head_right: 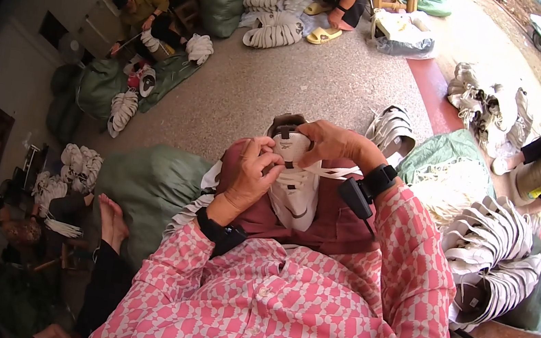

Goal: The recorder is lacing up white athletic shoe uppers by hand while sitting on the floor in a manufacturing or assembly area.

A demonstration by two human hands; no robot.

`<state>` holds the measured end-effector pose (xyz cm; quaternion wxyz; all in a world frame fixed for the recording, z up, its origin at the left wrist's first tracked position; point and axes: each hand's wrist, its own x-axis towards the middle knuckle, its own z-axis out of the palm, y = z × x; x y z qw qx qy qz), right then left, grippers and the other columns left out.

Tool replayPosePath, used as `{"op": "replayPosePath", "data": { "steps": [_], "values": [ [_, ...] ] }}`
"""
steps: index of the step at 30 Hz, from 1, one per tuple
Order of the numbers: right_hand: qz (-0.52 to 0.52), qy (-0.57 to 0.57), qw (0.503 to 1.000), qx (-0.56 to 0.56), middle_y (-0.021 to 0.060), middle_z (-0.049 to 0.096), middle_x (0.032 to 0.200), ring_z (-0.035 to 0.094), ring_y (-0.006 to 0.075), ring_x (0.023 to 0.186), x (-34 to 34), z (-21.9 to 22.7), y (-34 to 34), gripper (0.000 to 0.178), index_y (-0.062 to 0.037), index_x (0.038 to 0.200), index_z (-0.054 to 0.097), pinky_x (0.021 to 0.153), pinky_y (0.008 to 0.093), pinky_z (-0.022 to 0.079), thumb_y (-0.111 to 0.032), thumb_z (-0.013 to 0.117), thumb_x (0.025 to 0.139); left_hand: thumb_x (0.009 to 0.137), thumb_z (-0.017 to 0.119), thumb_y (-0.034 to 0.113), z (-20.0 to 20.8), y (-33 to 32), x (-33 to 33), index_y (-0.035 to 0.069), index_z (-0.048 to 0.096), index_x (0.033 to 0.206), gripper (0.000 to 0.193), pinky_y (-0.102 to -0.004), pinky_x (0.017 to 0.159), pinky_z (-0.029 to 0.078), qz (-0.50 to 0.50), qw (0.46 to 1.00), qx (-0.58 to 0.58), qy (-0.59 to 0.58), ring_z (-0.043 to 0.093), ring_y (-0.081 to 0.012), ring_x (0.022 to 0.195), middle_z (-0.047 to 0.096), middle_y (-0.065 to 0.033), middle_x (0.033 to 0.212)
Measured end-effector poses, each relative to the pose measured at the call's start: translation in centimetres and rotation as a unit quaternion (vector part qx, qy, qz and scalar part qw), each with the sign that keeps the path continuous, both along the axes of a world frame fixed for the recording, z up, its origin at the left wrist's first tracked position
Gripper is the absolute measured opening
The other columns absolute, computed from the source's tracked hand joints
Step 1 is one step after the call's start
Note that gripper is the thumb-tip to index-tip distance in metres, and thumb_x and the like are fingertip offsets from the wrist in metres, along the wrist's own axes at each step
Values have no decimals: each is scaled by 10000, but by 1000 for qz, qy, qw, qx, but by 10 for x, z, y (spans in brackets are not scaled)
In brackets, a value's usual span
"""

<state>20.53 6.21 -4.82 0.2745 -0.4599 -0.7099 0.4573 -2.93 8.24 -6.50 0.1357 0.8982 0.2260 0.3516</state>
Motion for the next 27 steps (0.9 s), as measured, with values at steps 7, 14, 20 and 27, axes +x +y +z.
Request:
{"op": "replayPosePath", "data": {
  "steps": [7, 14, 20, 27],
  "values": [
    [-85, -161, 983, 26, 217, 637, 1081, 619, 345, 1030, -17, 30, -17, 759, 17, 1249, 562, 863, 377, 487, -420, 780, 669, 695, 733, 30, 0, 0, -1, 58, 645, 816, 152, -357, 837, 446, -2, 1000, -12, -6, 537, -249, 919, 529, -99, 1048],
    [-69, -173, 983, -4, 205, 607, 1160, 578, 319, 1118, -13, 30, -15, 799, -25, 1302, 535, 915, 377, 456, -457, 777, 675, 687, 719, 14, 2, -5, 1, 54, 626, 813, 162, -367, 839, 446, 10, 1000, -2, 2, 537, -271, 932, 531, -109, 1052],
    [-77, -223, 971, 27, 187, 604, 1179, 557, 329, 1157, -15, 26, -17, 801, -40, 1319, 522, 940, 393, 435, -454, 774, 681, 679, 692, -11, 1, -8, 4, 47, 574, 777, 164, -388, 839, 449, 39, 999, 5, -8, 539, -303, 941, 529, -127, 1052],
    [-121, -159, 977, 78, 216, 614, 985, 599, 342, 966, -18, 6, -14, 597, 8, 1086, 565, 812, 393, 461, -344, 771, 650, 728, 671, -2, 2, -14, 3, 25, 617, 821, 111, -399, 871, 448, 33, 998, 44, 15, 534, -308, 971, 535, -146, 1088]
  ]
}}
